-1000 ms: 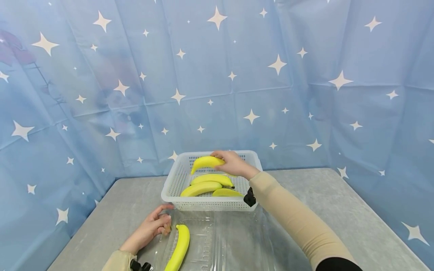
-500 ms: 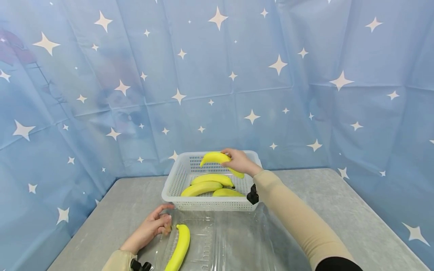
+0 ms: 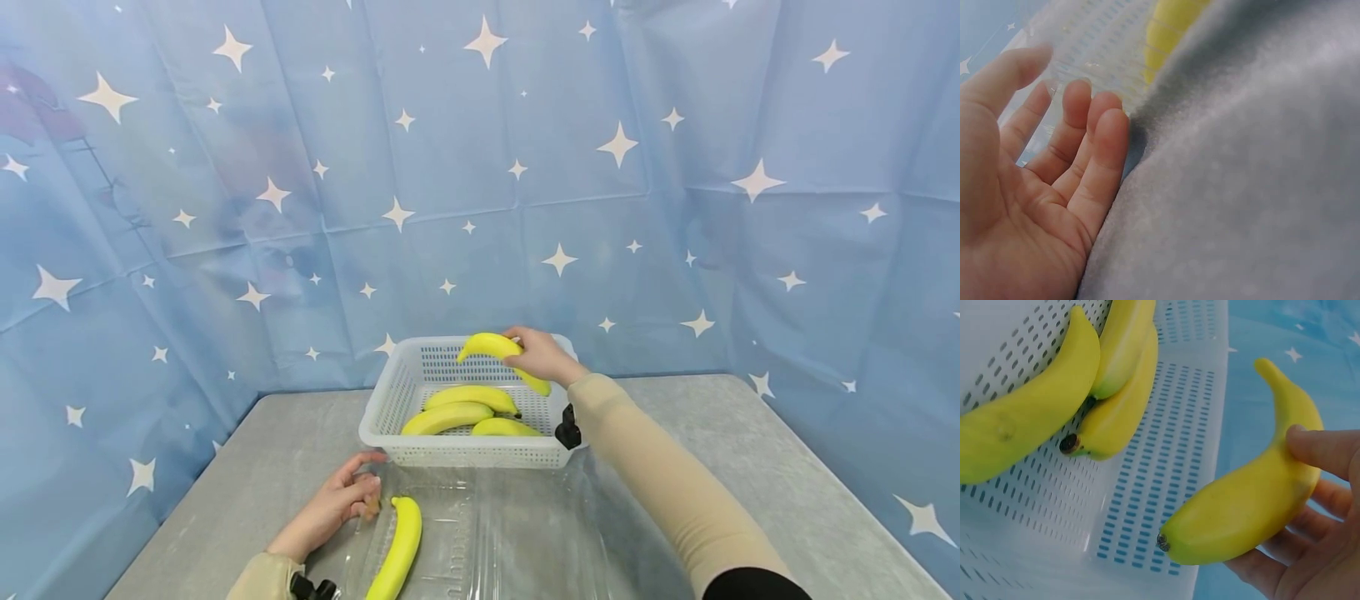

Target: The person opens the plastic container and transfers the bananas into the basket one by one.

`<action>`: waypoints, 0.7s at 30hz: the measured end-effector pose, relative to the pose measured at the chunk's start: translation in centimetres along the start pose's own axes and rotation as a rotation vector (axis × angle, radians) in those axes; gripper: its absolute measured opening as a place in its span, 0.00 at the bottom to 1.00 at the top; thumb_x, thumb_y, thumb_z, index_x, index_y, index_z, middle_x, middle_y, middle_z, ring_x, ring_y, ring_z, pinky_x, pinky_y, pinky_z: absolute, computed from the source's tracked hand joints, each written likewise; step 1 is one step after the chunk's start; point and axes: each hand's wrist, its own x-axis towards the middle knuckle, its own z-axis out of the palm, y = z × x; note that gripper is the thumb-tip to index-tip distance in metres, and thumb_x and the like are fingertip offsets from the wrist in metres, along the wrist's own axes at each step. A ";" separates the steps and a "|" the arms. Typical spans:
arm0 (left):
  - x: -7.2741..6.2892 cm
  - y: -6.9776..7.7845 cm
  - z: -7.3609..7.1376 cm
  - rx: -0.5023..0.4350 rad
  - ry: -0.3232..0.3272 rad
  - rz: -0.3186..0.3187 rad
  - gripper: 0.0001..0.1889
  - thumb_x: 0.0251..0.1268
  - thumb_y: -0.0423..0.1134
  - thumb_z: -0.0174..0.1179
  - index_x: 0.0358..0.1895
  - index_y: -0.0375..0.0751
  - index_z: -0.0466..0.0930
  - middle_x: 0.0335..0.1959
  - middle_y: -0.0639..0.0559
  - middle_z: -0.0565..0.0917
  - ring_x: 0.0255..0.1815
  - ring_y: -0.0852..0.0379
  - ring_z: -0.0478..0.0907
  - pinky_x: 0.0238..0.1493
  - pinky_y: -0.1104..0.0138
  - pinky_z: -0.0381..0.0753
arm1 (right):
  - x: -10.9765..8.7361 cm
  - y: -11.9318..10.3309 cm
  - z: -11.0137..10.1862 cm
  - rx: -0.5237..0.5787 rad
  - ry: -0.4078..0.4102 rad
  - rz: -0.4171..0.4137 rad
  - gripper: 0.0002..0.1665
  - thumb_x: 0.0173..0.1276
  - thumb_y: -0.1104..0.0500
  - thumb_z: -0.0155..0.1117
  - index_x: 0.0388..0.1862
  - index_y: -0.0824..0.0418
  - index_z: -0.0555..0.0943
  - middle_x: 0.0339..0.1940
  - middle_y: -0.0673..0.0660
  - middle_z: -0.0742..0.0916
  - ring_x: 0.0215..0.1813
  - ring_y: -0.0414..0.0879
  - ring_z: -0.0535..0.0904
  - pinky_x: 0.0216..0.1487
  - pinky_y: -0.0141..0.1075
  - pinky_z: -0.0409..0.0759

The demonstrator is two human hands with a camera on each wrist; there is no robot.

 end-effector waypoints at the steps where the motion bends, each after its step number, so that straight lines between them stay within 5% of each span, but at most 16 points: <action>1: 0.0 0.0 0.0 -0.001 -0.003 -0.001 0.25 0.72 0.37 0.55 0.68 0.35 0.60 0.28 0.50 0.78 0.25 0.59 0.75 0.28 0.67 0.77 | 0.0 0.1 -0.1 -0.007 0.001 0.000 0.28 0.70 0.58 0.62 0.66 0.65 0.70 0.55 0.66 0.79 0.49 0.55 0.78 0.45 0.47 0.79; 10: -0.3 -0.1 0.1 0.009 -0.005 0.000 0.25 0.73 0.37 0.54 0.68 0.36 0.60 0.28 0.49 0.79 0.25 0.58 0.76 0.28 0.67 0.78 | 0.7 -0.4 -1.1 -0.008 -0.007 0.017 0.27 0.70 0.59 0.61 0.64 0.69 0.70 0.51 0.66 0.81 0.40 0.51 0.80 0.43 0.45 0.79; 21: 0.0 0.0 0.0 0.000 -0.002 0.000 0.25 0.72 0.37 0.55 0.68 0.35 0.60 0.27 0.49 0.78 0.23 0.58 0.76 0.28 0.66 0.78 | 2.2 0.4 -1.8 0.022 -0.043 0.176 0.31 0.71 0.56 0.60 0.68 0.68 0.66 0.51 0.66 0.81 0.39 0.51 0.81 0.35 0.40 0.80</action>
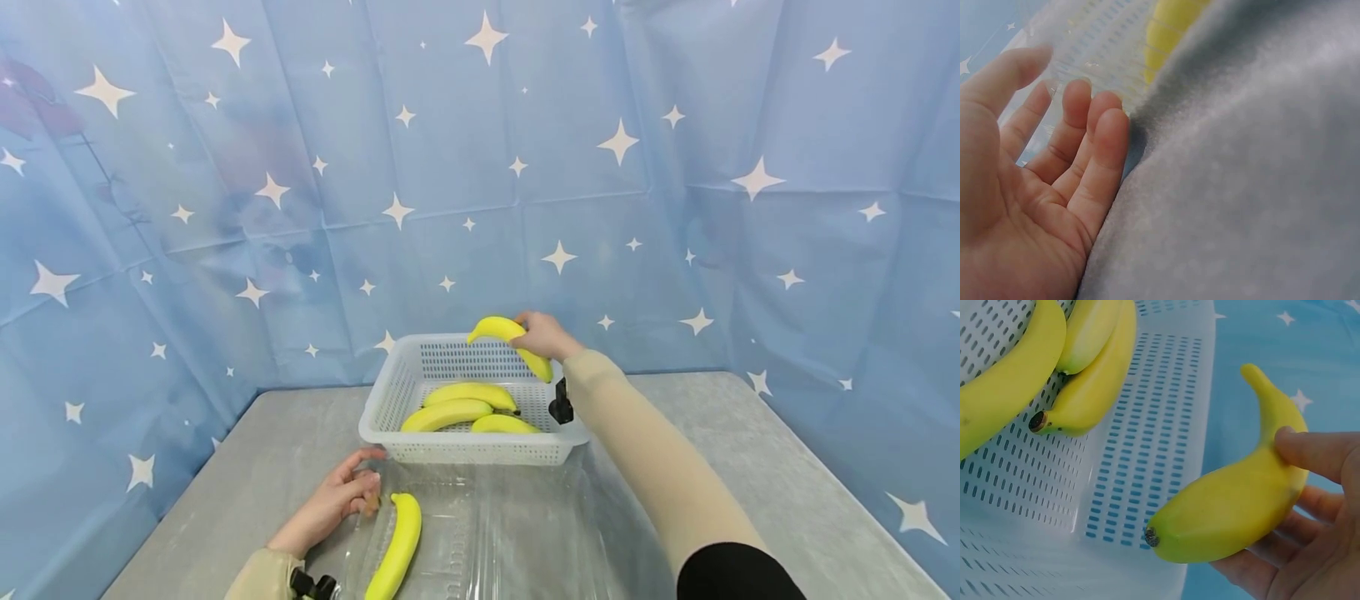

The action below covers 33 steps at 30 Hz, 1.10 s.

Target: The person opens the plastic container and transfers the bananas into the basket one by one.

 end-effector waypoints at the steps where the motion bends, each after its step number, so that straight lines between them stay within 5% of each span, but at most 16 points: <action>1: 0.0 0.0 0.0 0.001 0.000 0.002 0.25 0.72 0.37 0.55 0.68 0.35 0.60 0.27 0.49 0.78 0.23 0.58 0.75 0.28 0.66 0.78 | 0.1 0.0 0.0 0.006 0.000 0.011 0.32 0.71 0.56 0.60 0.68 0.68 0.66 0.51 0.66 0.81 0.39 0.51 0.81 0.33 0.40 0.80; 24: 0.2 0.0 -0.1 -0.001 -0.017 0.004 0.24 0.73 0.36 0.54 0.68 0.35 0.60 0.28 0.49 0.78 0.23 0.58 0.75 0.27 0.66 0.78 | -0.3 2.1 2.1 -0.079 -0.052 0.152 0.29 0.70 0.61 0.60 0.65 0.75 0.67 0.44 0.66 0.81 0.38 0.53 0.81 0.31 0.44 0.83; 33: 0.1 0.1 -0.1 -0.003 -0.005 0.002 0.24 0.73 0.36 0.54 0.67 0.36 0.61 0.27 0.49 0.78 0.23 0.58 0.75 0.27 0.66 0.78 | 0.1 2.0 2.3 -0.043 -0.137 0.206 0.26 0.72 0.61 0.58 0.64 0.74 0.68 0.48 0.67 0.80 0.46 0.57 0.81 0.40 0.49 0.83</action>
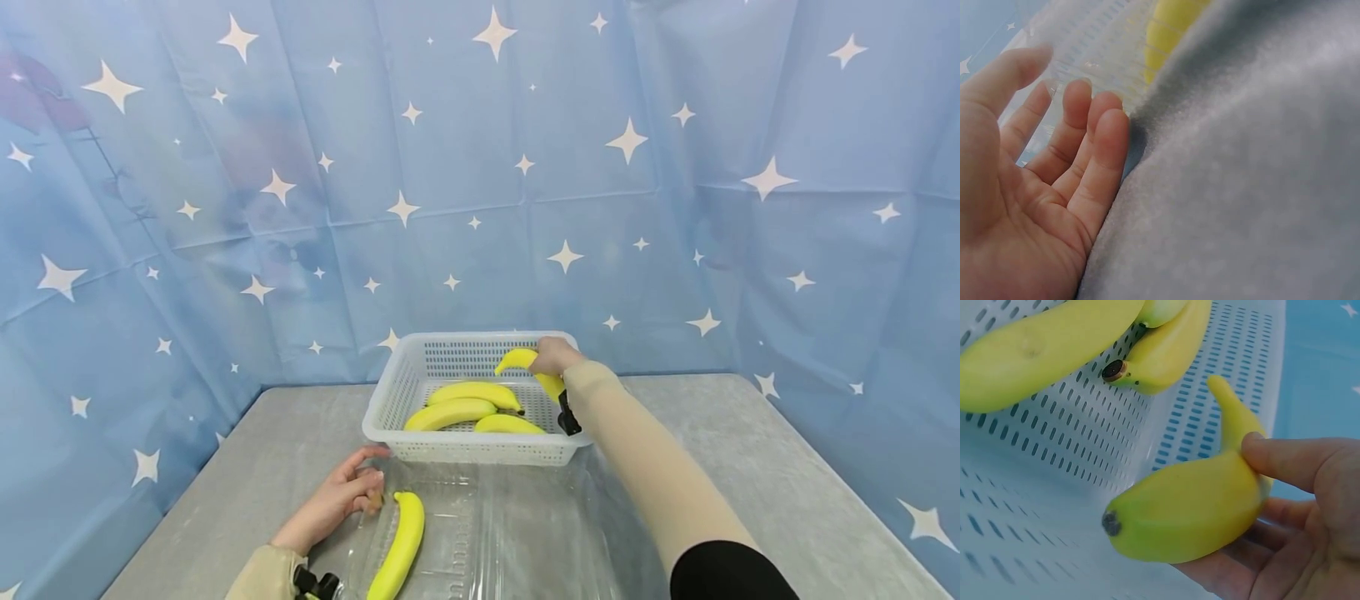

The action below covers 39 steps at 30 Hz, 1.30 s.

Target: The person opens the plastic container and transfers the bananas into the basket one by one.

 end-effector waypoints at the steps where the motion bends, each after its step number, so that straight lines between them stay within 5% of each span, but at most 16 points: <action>1: 0.0 0.0 0.0 0.001 0.000 0.000 0.24 0.73 0.36 0.54 0.67 0.36 0.60 0.27 0.49 0.78 0.23 0.58 0.75 0.27 0.67 0.78 | 0.1 0.0 0.0 0.006 -0.004 0.008 0.27 0.72 0.61 0.58 0.64 0.74 0.68 0.49 0.66 0.79 0.47 0.57 0.80 0.41 0.50 0.83; 19: 0.0 -0.1 0.1 -0.011 -0.002 -0.002 0.24 0.73 0.36 0.54 0.67 0.36 0.60 0.27 0.49 0.78 0.23 0.58 0.75 0.27 0.66 0.78 | 0.7 0.5 0.5 0.081 -0.072 0.095 0.21 0.72 0.62 0.59 0.59 0.73 0.71 0.47 0.64 0.81 0.46 0.54 0.81 0.43 0.49 0.82; 31: -0.2 0.2 0.1 -0.009 0.009 -0.006 0.25 0.72 0.36 0.55 0.67 0.35 0.61 0.27 0.48 0.78 0.23 0.58 0.74 0.27 0.66 0.77 | 0.3 0.9 0.9 0.175 -0.185 0.075 0.31 0.74 0.67 0.53 0.71 0.76 0.58 0.65 0.74 0.71 0.62 0.67 0.72 0.51 0.56 0.78; 39: -0.2 0.2 0.2 -0.010 0.005 0.000 0.24 0.73 0.36 0.54 0.67 0.35 0.60 0.27 0.49 0.78 0.23 0.59 0.74 0.26 0.67 0.77 | 0.0 0.8 0.8 0.244 -0.247 0.076 0.32 0.74 0.68 0.52 0.73 0.75 0.55 0.65 0.75 0.69 0.62 0.70 0.70 0.49 0.56 0.78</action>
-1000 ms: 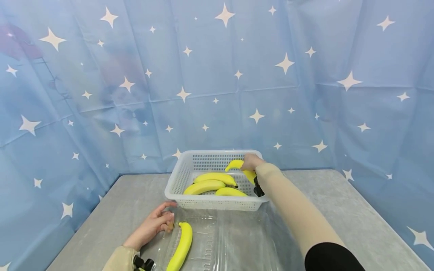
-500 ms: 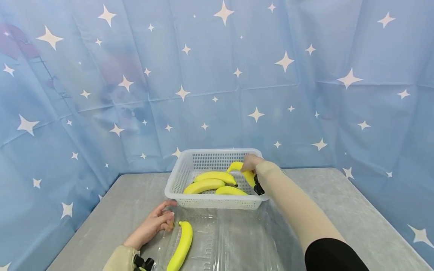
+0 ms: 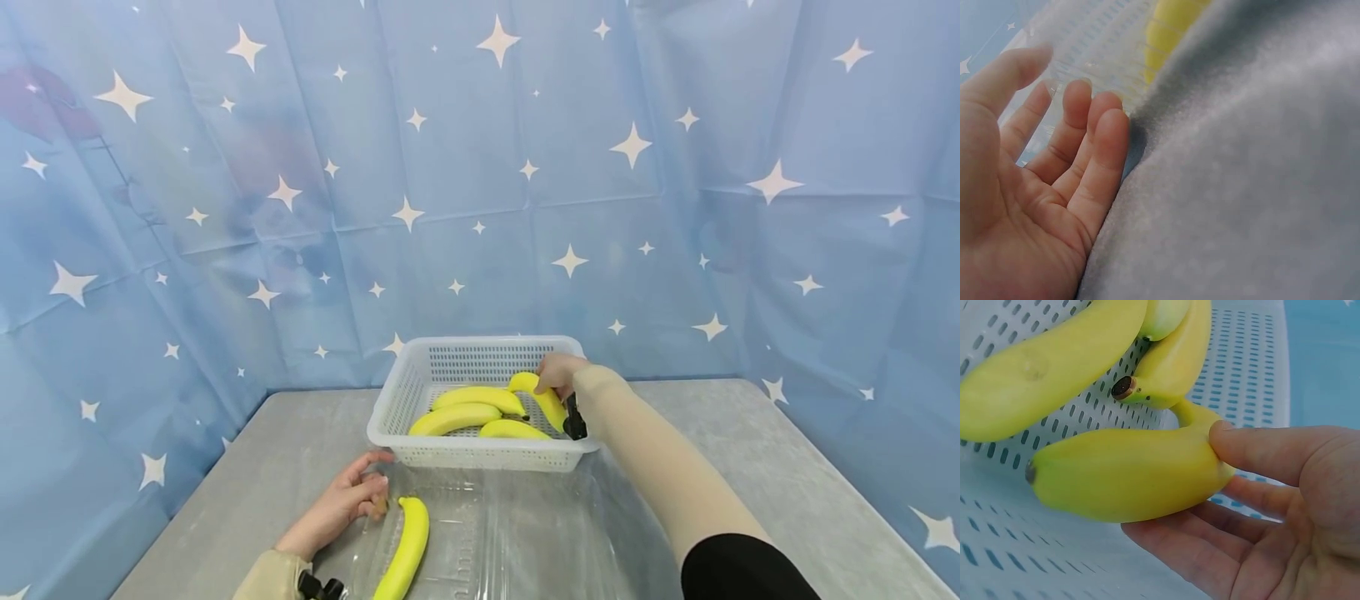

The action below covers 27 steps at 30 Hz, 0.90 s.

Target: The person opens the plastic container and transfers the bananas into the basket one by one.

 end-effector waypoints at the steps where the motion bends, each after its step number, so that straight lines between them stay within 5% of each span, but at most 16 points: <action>1: 0.0 0.0 0.0 0.000 0.000 0.001 0.24 0.73 0.37 0.54 0.67 0.35 0.60 0.27 0.49 0.78 0.23 0.59 0.74 0.26 0.67 0.77 | 0.0 0.0 0.0 -0.018 -0.002 -0.002 0.33 0.74 0.68 0.52 0.73 0.75 0.55 0.65 0.75 0.70 0.61 0.69 0.72 0.49 0.56 0.79; 9: 0.1 -0.1 0.0 0.000 -0.002 0.010 0.24 0.72 0.35 0.54 0.67 0.36 0.61 0.27 0.49 0.78 0.23 0.59 0.74 0.26 0.67 0.77 | 0.0 0.4 -0.3 -0.137 0.025 -0.018 0.35 0.73 0.64 0.56 0.73 0.73 0.56 0.59 0.73 0.76 0.51 0.61 0.80 0.47 0.52 0.80; 19: 0.1 -0.3 0.1 0.004 -0.002 0.014 0.24 0.72 0.35 0.54 0.67 0.35 0.61 0.27 0.49 0.78 0.23 0.59 0.74 0.26 0.67 0.77 | 0.2 0.8 -0.5 -0.070 0.024 -0.022 0.35 0.73 0.58 0.57 0.72 0.72 0.60 0.60 0.71 0.76 0.55 0.62 0.78 0.47 0.51 0.80; 27: 0.1 -0.2 -0.1 0.011 0.003 0.015 0.24 0.72 0.35 0.55 0.67 0.35 0.61 0.27 0.49 0.78 0.23 0.58 0.75 0.26 0.67 0.78 | -0.1 1.0 -1.5 0.054 -0.030 -0.137 0.35 0.76 0.55 0.52 0.74 0.70 0.56 0.66 0.72 0.71 0.62 0.64 0.73 0.53 0.54 0.77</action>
